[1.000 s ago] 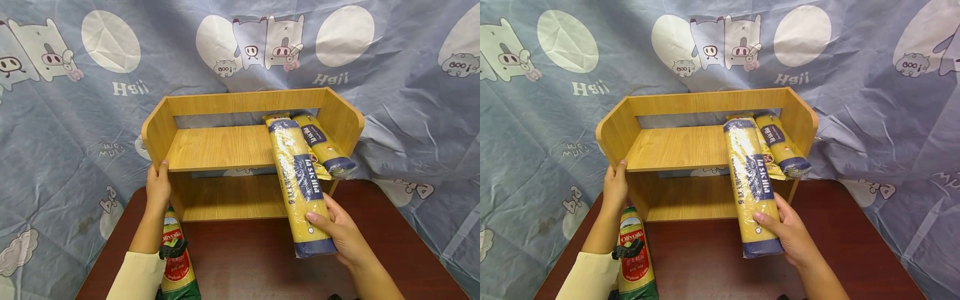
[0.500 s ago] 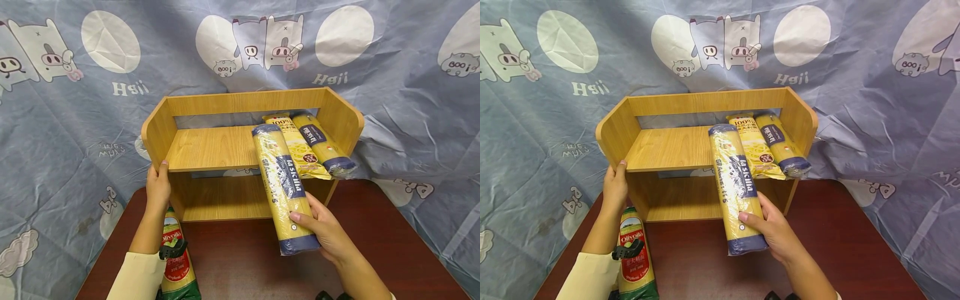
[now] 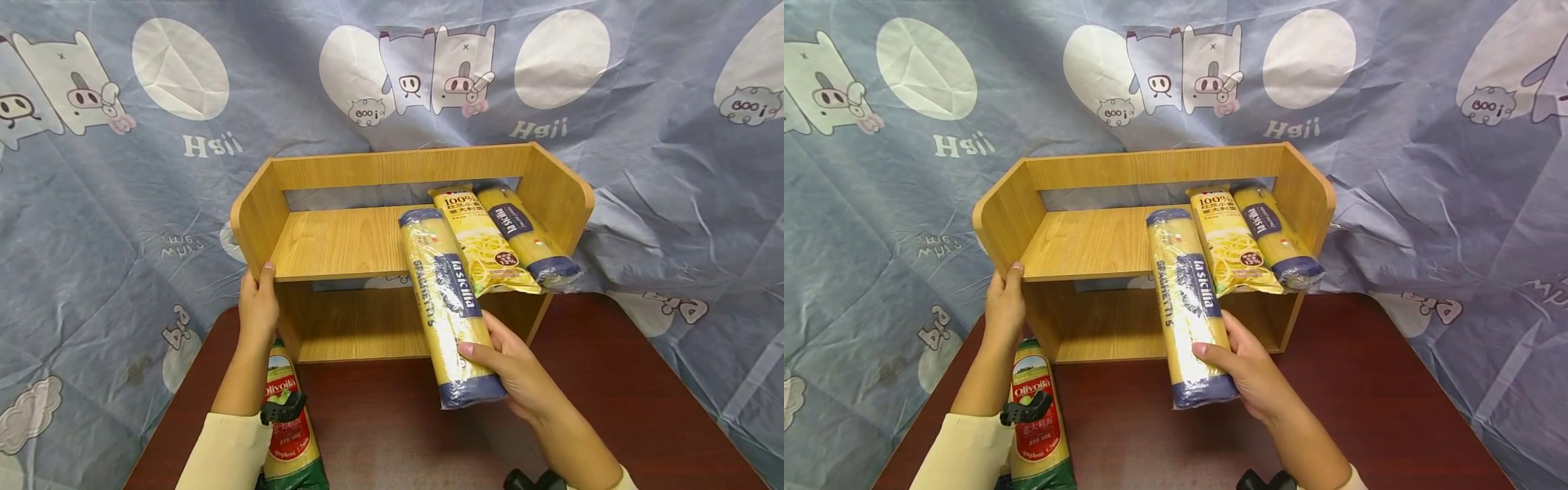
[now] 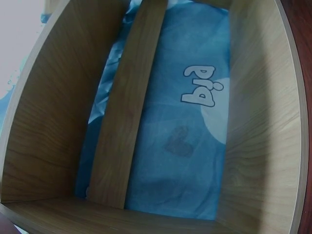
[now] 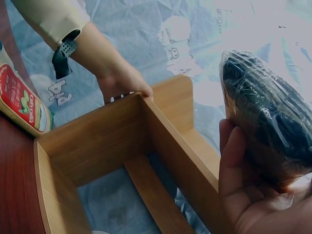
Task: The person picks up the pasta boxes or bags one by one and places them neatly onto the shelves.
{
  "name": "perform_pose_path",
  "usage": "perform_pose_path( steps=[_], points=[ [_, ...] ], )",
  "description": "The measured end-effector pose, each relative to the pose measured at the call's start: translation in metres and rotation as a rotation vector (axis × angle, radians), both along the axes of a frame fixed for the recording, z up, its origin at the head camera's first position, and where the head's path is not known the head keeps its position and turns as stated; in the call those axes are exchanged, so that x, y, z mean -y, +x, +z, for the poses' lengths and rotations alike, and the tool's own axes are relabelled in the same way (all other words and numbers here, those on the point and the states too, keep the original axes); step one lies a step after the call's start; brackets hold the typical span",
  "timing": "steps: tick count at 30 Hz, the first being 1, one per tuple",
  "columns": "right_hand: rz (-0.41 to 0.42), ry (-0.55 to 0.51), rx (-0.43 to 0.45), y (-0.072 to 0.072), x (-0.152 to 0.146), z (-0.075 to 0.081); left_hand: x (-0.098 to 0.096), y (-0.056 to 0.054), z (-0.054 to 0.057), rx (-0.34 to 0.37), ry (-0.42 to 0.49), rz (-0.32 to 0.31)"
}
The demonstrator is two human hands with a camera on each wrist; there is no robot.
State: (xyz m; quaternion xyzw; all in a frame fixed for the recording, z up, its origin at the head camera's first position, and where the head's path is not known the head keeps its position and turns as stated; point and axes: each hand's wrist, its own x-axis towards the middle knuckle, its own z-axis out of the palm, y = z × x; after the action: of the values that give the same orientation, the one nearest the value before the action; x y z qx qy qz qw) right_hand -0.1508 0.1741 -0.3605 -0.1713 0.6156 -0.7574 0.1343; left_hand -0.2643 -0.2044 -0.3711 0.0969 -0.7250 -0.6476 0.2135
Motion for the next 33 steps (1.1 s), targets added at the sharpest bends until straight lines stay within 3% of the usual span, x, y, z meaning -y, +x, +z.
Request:
perform_pose_path(
  steps=[15,25,33],
  points=[
    [0.002,0.010,0.046,-0.012,0.005,-0.003,0.000,0.002,-0.002,0.004,0.002,-0.009],
    [-0.020,-0.134,0.060,-0.018,0.007,0.002,-0.002,0.001,0.001,-0.006,0.009,-0.004],
    [0.029,-0.223,0.020,-0.025,0.009,0.003,-0.001,0.001,0.000,-0.011,0.002,0.004]
  ],
)
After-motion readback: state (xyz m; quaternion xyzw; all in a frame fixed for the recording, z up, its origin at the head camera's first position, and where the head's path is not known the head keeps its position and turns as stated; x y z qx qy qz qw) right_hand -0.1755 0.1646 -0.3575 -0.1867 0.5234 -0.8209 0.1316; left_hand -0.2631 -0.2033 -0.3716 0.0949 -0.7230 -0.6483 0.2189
